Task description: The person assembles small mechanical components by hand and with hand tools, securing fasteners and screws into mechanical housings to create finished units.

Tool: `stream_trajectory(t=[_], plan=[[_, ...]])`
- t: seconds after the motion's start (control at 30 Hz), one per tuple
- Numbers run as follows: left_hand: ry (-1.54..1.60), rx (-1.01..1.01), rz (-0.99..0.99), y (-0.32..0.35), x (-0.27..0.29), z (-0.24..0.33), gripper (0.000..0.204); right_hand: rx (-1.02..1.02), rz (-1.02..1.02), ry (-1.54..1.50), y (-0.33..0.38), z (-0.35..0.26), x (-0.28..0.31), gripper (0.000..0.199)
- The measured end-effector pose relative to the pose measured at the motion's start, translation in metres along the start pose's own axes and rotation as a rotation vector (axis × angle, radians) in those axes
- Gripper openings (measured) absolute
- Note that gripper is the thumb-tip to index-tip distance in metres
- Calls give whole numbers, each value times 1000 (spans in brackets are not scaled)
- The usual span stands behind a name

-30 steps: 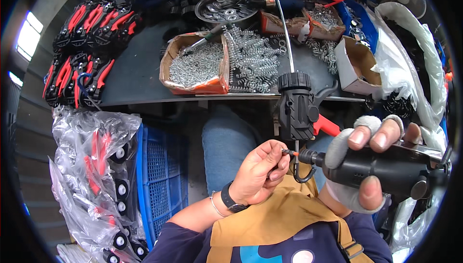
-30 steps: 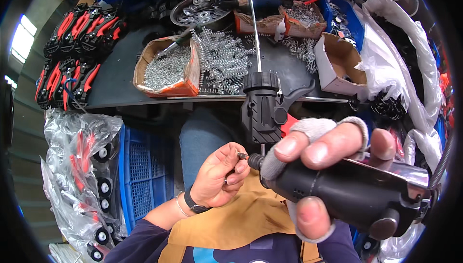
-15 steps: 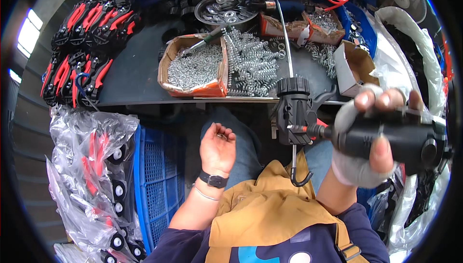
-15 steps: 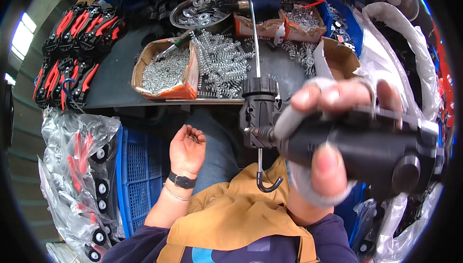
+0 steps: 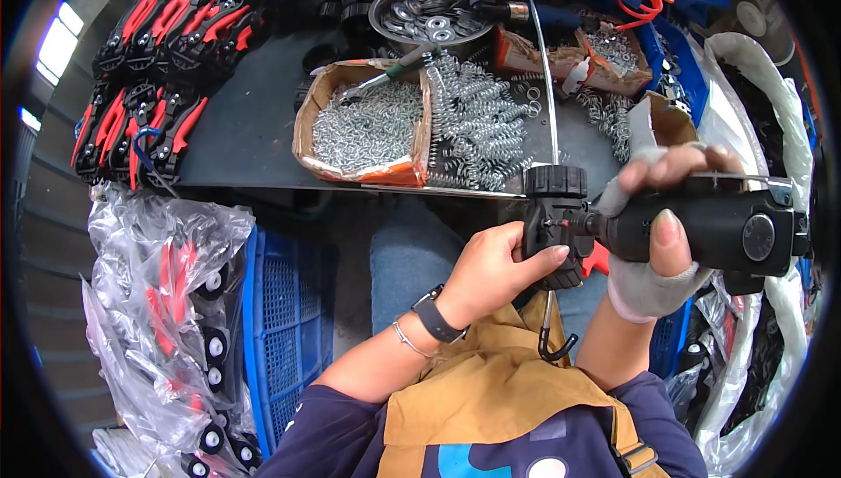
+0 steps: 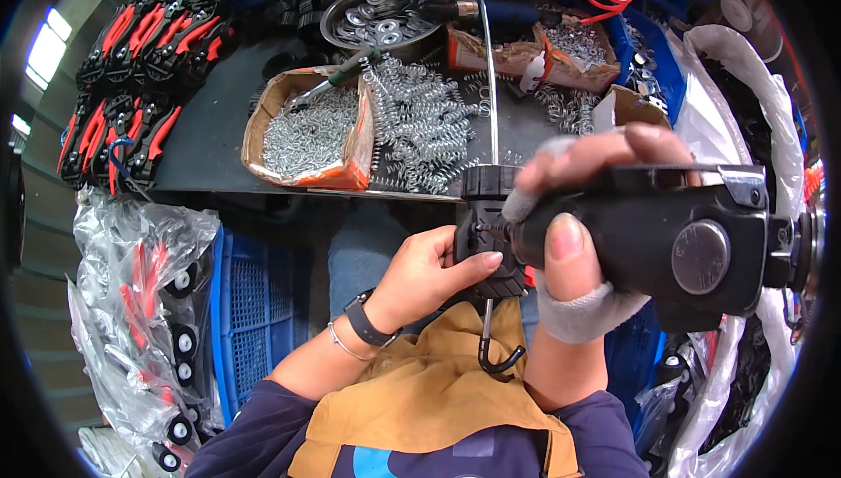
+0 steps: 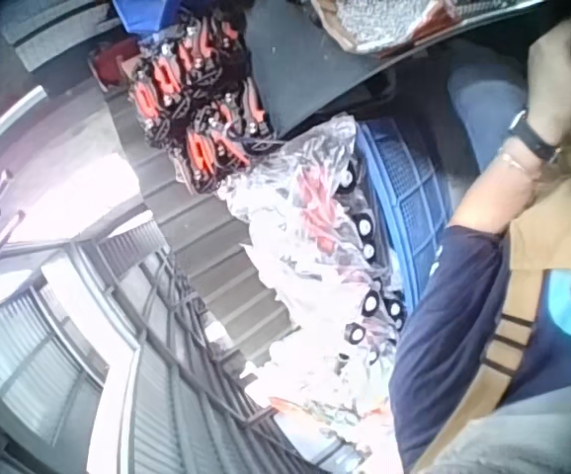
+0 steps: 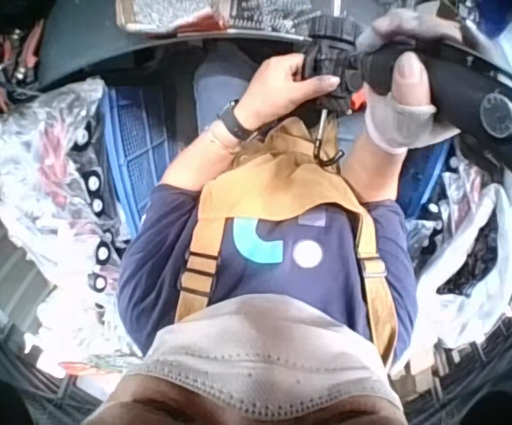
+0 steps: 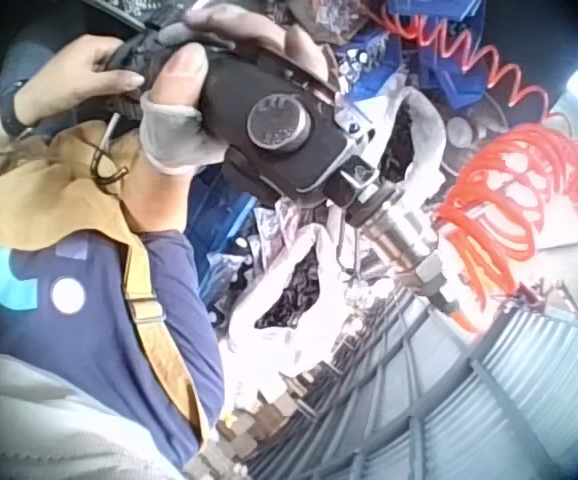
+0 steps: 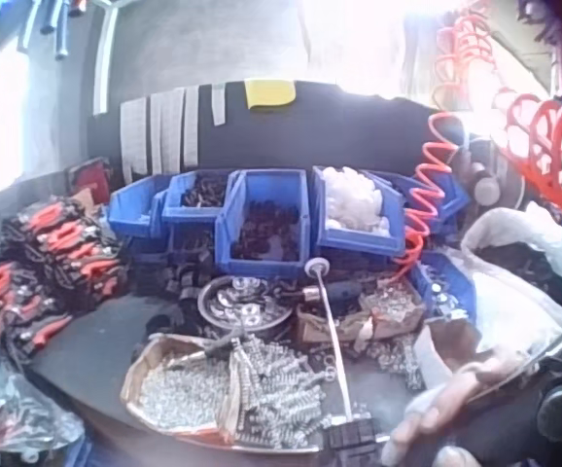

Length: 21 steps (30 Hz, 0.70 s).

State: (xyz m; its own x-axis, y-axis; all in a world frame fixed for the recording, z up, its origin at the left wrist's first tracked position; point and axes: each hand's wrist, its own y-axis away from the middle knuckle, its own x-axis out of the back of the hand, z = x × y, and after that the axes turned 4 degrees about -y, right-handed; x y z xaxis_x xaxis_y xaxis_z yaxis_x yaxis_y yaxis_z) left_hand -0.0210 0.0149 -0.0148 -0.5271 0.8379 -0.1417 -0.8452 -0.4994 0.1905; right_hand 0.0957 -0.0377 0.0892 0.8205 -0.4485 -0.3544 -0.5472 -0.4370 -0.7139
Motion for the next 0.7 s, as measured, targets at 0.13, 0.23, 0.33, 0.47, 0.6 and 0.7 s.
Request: stream_trajectory(t=[0.13, 0.23, 0.33, 0.47, 0.6, 0.7], plan=[[-101, 9, 46, 0, 0, 1, 26, -87, -45, 24, 11, 3, 4, 58], [-15, 12, 23, 1, -2, 0, 26, -55, -48, 0, 7, 4, -2, 66], [7, -100, 146, 5, 6, -25, 26, 42, -19, 55, 8, -9, 3, 68], [999, -42, 423, 23, 19, -21, 18, 64, -98, -194, 7, -46, 27, 67], [930, -67, 77, 46, 0, -3, 19, 73, -211, -209, 19, -57, 24, 66], [949, 12, -21, 57, -7, -3, 17, 80, -193, -147, 27, -66, 10, 66]])
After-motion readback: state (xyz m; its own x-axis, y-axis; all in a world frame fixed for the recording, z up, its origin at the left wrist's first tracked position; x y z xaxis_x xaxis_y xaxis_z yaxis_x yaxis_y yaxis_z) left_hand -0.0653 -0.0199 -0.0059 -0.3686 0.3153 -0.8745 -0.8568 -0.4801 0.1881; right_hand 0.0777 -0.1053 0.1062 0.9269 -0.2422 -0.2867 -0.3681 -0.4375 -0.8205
